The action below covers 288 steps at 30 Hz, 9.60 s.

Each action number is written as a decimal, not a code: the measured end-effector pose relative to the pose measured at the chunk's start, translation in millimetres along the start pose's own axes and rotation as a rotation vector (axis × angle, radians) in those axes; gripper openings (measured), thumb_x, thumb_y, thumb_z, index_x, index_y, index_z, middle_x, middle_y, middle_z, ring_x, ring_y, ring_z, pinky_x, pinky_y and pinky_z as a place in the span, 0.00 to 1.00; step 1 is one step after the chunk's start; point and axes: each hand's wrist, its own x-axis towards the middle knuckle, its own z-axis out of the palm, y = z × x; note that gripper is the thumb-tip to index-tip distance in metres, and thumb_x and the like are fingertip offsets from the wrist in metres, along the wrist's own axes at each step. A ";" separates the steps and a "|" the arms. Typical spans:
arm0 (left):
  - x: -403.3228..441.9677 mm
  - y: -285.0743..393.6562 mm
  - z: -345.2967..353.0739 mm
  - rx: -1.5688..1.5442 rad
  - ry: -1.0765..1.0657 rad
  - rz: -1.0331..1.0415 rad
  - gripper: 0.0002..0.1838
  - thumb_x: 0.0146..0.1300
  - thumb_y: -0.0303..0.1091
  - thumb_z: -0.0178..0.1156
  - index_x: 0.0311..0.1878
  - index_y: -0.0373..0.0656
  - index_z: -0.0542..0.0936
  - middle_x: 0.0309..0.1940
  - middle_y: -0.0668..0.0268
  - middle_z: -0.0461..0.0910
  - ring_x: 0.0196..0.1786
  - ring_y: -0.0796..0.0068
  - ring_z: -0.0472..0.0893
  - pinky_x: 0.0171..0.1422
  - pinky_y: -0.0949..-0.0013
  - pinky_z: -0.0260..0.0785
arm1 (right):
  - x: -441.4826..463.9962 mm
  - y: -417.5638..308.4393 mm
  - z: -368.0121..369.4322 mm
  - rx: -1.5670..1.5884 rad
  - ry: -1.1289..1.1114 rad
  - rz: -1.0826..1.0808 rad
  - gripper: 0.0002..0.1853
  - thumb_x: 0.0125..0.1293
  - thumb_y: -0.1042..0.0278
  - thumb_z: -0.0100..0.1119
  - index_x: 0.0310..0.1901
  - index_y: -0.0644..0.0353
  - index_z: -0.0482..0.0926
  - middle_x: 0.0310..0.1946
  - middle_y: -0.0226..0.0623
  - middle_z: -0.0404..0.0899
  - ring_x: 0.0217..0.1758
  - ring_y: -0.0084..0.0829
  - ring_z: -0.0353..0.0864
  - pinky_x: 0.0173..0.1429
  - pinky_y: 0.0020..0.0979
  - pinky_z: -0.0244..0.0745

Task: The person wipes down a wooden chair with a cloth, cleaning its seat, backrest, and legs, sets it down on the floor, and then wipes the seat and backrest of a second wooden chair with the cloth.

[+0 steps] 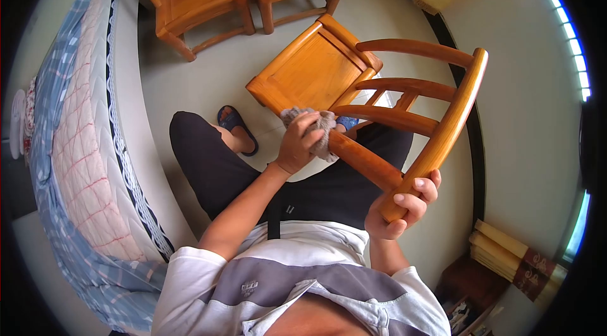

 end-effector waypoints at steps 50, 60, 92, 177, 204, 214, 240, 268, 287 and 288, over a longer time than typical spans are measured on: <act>8.9 -0.7 -11.9 -0.073 -0.092 -0.395 0.34 0.45 0.25 0.67 0.61 0.41 0.71 0.59 0.57 0.69 0.63 0.52 0.68 0.70 0.52 0.57 | 7.1 -5.4 -7.9 0.085 0.043 0.166 0.16 0.68 0.62 0.35 0.29 0.53 0.74 0.43 0.37 0.73 0.63 0.39 0.61 0.74 0.46 0.45; 14.8 24.7 -2.6 0.122 0.100 -0.577 0.39 0.46 0.20 0.68 0.65 0.40 0.65 0.53 0.57 0.70 0.57 0.55 0.73 0.67 0.58 0.61 | 7.8 -7.6 -8.5 0.088 0.018 0.169 0.16 0.67 0.62 0.36 0.29 0.54 0.75 0.42 0.37 0.73 0.64 0.40 0.60 0.74 0.46 0.45; 107.5 69.3 -30.1 -0.712 -0.154 -0.205 0.18 0.44 0.29 0.70 0.42 0.40 0.80 0.45 0.54 0.79 0.49 0.57 0.80 0.55 0.62 0.72 | 7.1 -3.6 -1.2 0.098 0.097 0.139 0.15 0.65 0.63 0.33 0.33 0.56 0.73 0.45 0.43 0.73 0.60 0.37 0.65 0.75 0.48 0.45; 2.4 -17.7 -9.3 0.009 -0.116 -0.733 0.13 0.53 0.26 0.54 0.42 0.36 0.80 0.45 0.56 0.75 0.49 0.54 0.75 0.59 0.60 0.66 | 212.2 146.6 -6.8 -0.785 -0.756 0.275 0.15 0.65 0.61 0.48 0.47 0.52 0.82 0.44 0.35 0.82 0.54 0.31 0.76 0.74 0.42 0.49; 122.4 -11.5 41.3 -0.438 -0.473 -0.377 0.26 0.46 0.29 0.70 0.50 0.34 0.75 0.48 0.56 0.72 0.52 0.54 0.75 0.57 0.64 0.69 | 205.5 144.8 -5.6 -0.669 -0.606 0.308 0.12 0.67 0.60 0.50 0.39 0.49 0.85 0.31 0.26 0.84 0.39 0.24 0.80 0.76 0.41 0.44; 172.1 44.8 21.8 -0.500 -0.406 -0.278 0.24 0.46 0.29 0.69 0.48 0.35 0.75 0.43 0.56 0.70 0.47 0.53 0.75 0.54 0.62 0.69 | 206.3 144.4 -3.6 -0.628 -0.599 0.301 0.13 0.64 0.60 0.50 0.40 0.52 0.84 0.30 0.30 0.85 0.41 0.27 0.82 0.75 0.41 0.45; 88.8 -54.6 69.8 -0.784 -0.592 -0.647 0.39 0.45 0.38 0.75 0.61 0.41 0.70 0.55 0.55 0.73 0.59 0.56 0.72 0.66 0.64 0.62 | 203.2 142.0 -4.4 -0.609 -0.533 0.347 0.12 0.66 0.64 0.48 0.37 0.53 0.84 0.30 0.30 0.82 0.39 0.25 0.78 0.79 0.44 0.38; 50.6 -151.6 -6.3 0.413 -0.870 -0.385 0.13 0.46 0.30 0.64 0.39 0.48 0.84 0.41 0.59 0.75 0.51 0.57 0.75 0.54 0.56 0.69 | 205.7 139.3 -5.5 -0.572 -0.537 0.365 0.12 0.67 0.67 0.47 0.36 0.54 0.83 0.29 0.32 0.80 0.42 0.26 0.78 0.79 0.45 0.35; 48.6 -102.2 27.3 0.048 -0.921 -0.608 0.22 0.50 0.25 0.60 0.52 0.48 0.81 0.48 0.57 0.73 0.55 0.55 0.74 0.57 0.60 0.68 | 204.1 141.4 -4.4 -0.515 -0.501 0.410 0.13 0.66 0.66 0.47 0.38 0.57 0.84 0.32 0.30 0.83 0.42 0.25 0.79 0.75 0.39 0.46; 46.5 -100.7 33.4 -0.021 -0.935 -0.541 0.21 0.50 0.25 0.61 0.52 0.48 0.81 0.47 0.57 0.73 0.54 0.54 0.74 0.57 0.59 0.68 | 205.1 139.8 -4.4 -0.522 -0.518 0.411 0.13 0.66 0.66 0.47 0.38 0.57 0.84 0.32 0.30 0.83 0.42 0.25 0.78 0.75 0.39 0.47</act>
